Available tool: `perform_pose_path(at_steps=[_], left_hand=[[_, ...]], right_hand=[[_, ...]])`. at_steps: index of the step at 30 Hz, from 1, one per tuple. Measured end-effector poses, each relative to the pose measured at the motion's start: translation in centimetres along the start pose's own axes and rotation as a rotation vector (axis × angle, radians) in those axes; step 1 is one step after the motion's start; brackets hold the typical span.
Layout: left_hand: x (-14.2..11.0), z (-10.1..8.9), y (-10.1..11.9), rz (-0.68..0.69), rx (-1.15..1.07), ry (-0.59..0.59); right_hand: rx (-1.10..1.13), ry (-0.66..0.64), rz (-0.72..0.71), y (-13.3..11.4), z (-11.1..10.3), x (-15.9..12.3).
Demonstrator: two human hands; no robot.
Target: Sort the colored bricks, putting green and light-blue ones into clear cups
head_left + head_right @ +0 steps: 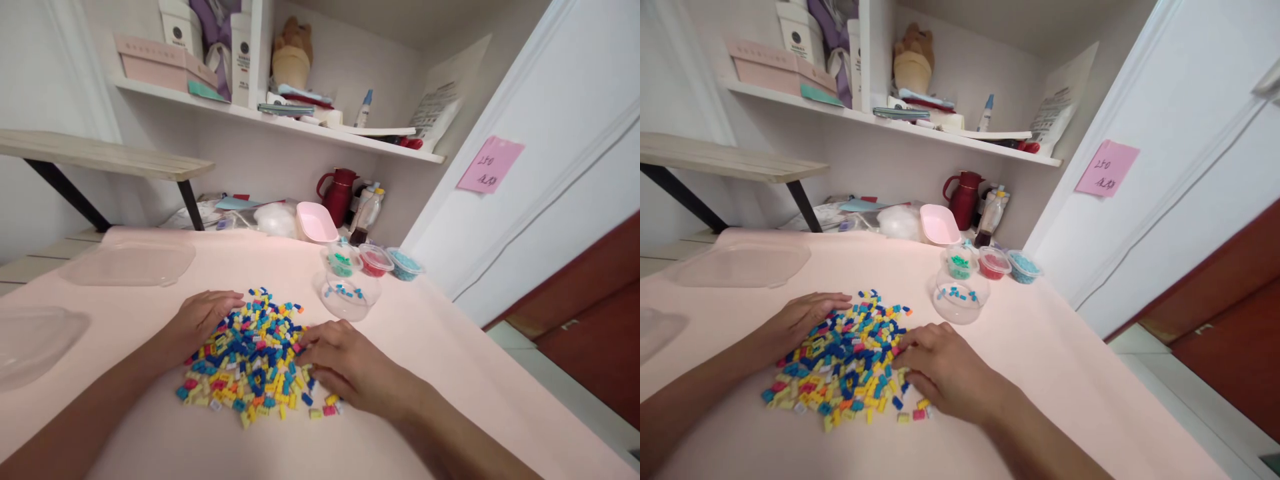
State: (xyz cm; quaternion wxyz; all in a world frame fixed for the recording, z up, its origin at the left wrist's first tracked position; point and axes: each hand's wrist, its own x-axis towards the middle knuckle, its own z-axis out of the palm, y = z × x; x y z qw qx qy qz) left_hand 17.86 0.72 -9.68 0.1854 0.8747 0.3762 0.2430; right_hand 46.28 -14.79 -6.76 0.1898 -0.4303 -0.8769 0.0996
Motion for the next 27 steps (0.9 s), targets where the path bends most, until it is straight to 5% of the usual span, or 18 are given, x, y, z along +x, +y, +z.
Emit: perform_pose_path(at_steps=[10,22,27], left_hand=[[0.1,-0.2,0.4,0.005,0.042,-0.011],[0.2,0.1,0.0,0.007,0.032,-0.005],[0.2,0.3,-0.5,0.02,0.038,0.006]], right_hand=[[-0.007,0.146,0.018,-0.4,1.4,0.5],[-0.019,0.142,0.105,-0.3,2.4,1.1],[0.331,0.271,0.228,-0.3,2.2,1.1]])
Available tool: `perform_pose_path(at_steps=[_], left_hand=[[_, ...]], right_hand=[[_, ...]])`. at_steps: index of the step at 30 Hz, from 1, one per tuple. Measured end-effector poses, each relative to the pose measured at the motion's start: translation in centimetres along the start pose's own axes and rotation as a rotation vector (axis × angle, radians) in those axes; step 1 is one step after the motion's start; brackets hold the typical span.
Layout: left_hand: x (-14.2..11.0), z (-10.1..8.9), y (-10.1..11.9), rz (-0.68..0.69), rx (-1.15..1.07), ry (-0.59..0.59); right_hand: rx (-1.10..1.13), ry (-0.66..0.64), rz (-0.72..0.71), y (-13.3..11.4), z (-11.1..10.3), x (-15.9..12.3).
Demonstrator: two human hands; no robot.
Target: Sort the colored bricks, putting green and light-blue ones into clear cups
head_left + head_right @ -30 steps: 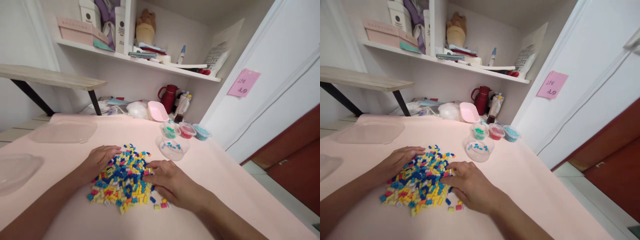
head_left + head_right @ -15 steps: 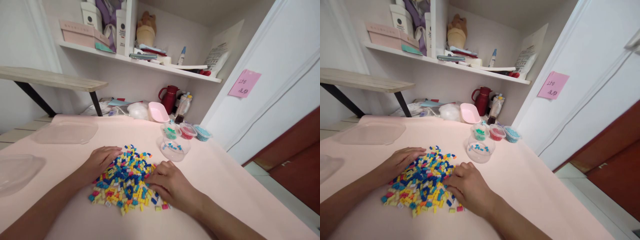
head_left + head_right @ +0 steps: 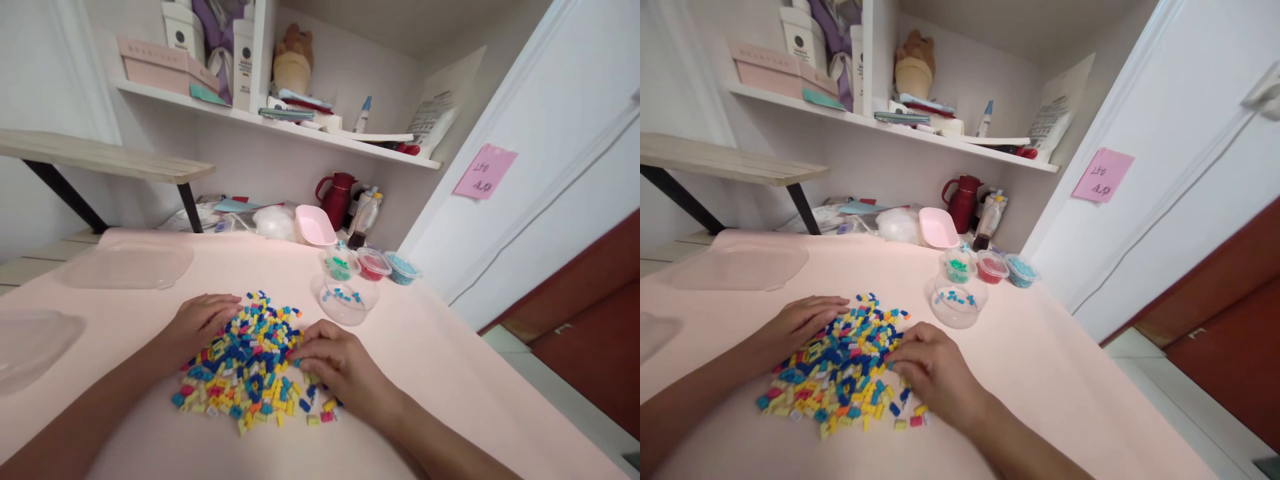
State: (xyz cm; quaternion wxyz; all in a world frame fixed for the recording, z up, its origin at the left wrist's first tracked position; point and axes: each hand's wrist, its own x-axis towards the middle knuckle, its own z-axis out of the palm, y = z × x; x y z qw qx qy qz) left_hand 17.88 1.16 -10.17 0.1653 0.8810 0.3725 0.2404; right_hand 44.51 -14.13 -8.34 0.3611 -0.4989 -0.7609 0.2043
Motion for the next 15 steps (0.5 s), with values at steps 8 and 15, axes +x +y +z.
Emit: perform_pose_path(at_steps=[8,15], left_hand=[[0.0,1.4,-2.3,0.066,0.005,0.137],[0.2,2.3,-4.1,0.103,-0.014,0.182]], right_hand=[[0.259,0.426,0.189,-0.2,-5.2,0.4],[0.175,0.764,0.271,1.3,-8.3,0.4]])
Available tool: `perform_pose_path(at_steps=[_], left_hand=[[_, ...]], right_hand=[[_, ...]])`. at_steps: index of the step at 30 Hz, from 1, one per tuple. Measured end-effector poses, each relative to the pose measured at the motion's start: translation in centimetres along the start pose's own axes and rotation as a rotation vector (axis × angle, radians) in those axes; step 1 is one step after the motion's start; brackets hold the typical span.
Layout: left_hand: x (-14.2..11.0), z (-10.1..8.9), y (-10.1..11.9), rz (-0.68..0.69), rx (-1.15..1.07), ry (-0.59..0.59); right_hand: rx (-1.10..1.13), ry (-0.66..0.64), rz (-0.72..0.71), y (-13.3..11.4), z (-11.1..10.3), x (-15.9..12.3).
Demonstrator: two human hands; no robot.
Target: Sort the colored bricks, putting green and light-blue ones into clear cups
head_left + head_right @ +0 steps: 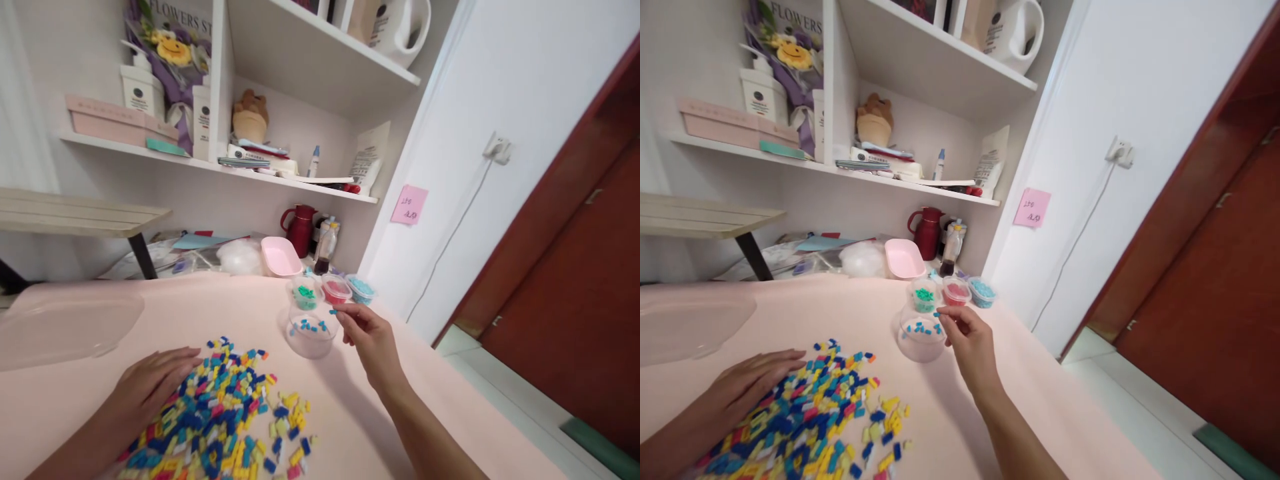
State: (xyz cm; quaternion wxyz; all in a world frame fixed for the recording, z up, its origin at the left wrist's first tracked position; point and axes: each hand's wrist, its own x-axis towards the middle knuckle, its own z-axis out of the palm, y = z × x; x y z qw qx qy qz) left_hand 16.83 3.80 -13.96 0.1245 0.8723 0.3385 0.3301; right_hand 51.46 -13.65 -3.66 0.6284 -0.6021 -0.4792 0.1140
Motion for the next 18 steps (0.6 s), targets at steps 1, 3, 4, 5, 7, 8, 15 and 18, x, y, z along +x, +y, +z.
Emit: perform_pose_path(at_steps=[1,3,4,5,7,8,15,18], left_hand=[[0.0,0.1,-0.4,0.005,0.009,-0.014],[0.1,0.2,-1.0,0.012,0.022,-0.05],[0.1,0.2,-1.1,0.011,0.024,-0.063],[0.1,0.0,-0.9,0.004,0.021,-0.065],[0.0,-0.4,-0.1,-0.018,0.006,-0.054],[0.0,-0.6,0.4,-0.032,-0.005,-0.045],[0.5,-1.5,1.7,-0.061,-0.047,-0.133],[0.5,-1.4,0.9,-0.053,-0.056,-0.128]], right_hand=[[-0.019,-0.02,-0.007,0.2,0.1,0.1],[-0.047,-0.065,-0.028,0.5,0.3,0.0],[-0.052,-0.079,-0.035,0.6,0.4,-0.1],[-0.048,-0.086,-0.038,0.6,0.5,-0.3],[-0.026,-0.11,-0.038,0.6,0.8,-0.8],[-0.014,-0.136,-0.04,0.5,0.9,-1.1],[-0.092,-0.51,-0.075,-1.4,0.2,-1.8],[-0.223,-0.708,-0.03,-1.7,-1.0,-1.3]])
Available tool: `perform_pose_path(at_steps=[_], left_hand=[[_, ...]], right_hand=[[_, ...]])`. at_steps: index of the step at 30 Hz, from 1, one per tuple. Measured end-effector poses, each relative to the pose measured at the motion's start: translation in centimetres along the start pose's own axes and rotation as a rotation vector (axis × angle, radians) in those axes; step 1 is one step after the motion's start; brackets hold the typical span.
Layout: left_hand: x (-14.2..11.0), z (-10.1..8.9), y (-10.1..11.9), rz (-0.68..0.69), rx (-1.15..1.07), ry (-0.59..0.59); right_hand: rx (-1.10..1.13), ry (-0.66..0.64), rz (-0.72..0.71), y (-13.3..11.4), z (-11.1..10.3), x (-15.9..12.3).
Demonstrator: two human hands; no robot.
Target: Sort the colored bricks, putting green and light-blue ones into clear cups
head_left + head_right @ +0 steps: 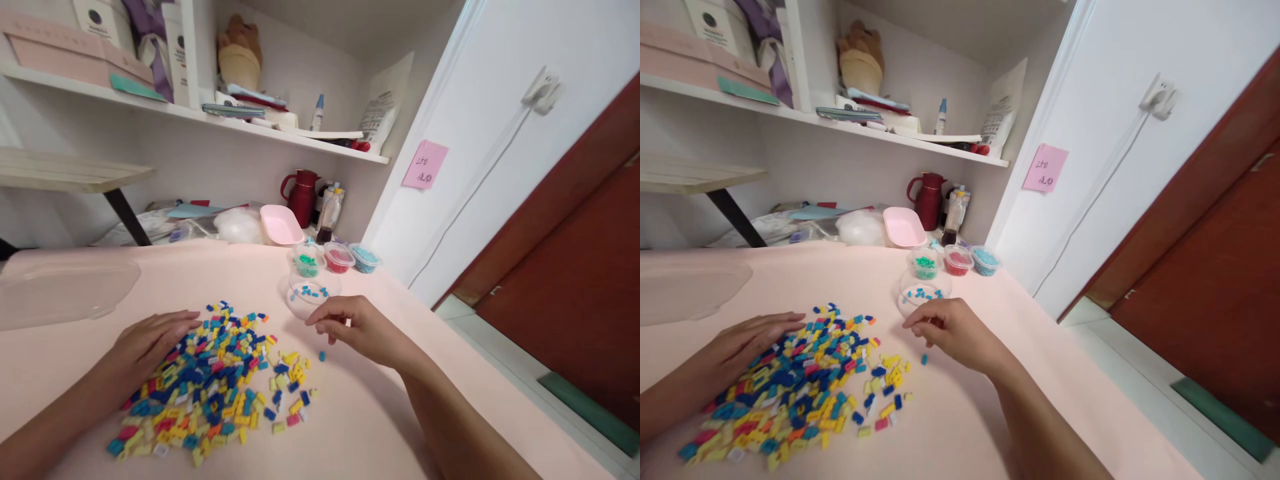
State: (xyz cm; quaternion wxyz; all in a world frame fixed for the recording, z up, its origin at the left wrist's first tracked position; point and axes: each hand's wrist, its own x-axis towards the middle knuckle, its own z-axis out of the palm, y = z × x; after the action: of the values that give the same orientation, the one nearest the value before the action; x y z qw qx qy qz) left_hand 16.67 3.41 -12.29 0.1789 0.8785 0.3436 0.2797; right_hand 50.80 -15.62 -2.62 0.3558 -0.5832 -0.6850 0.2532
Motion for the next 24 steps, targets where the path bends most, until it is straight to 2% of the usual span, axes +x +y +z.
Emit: perform_pose_path(at_steps=[3,6,11,14,18,19,20,24], left_hand=[[0.0,0.1,-0.3,0.005,-0.003,-0.006],[0.0,0.0,0.1,0.002,-0.004,0.008],[-0.1,-0.1,0.9,-0.004,-0.023,0.047],[-0.2,-0.1,1.1,-0.003,-0.002,0.047],[-0.2,0.0,1.1,0.003,0.021,0.071],[-0.2,0.0,1.1,0.007,0.015,0.076],[-0.2,0.1,1.0,0.013,0.007,0.081],[-0.2,0.3,0.5,0.022,0.018,0.091]], right_hand=[[-0.226,-0.164,0.033,0.6,-0.8,-0.2],[-0.382,-0.296,0.05,1.2,-0.6,-0.3],[-0.541,-0.305,0.058,1.5,0.4,0.0],[-0.529,-0.313,0.057,1.5,0.4,0.0],[-0.26,-0.338,0.089,1.2,-0.2,-0.1],[-0.172,-0.285,0.096,1.1,-0.3,0.0],[-0.098,-0.18,0.098,1.1,-0.3,0.1],[0.01,0.455,0.026,2.0,0.1,1.1]])
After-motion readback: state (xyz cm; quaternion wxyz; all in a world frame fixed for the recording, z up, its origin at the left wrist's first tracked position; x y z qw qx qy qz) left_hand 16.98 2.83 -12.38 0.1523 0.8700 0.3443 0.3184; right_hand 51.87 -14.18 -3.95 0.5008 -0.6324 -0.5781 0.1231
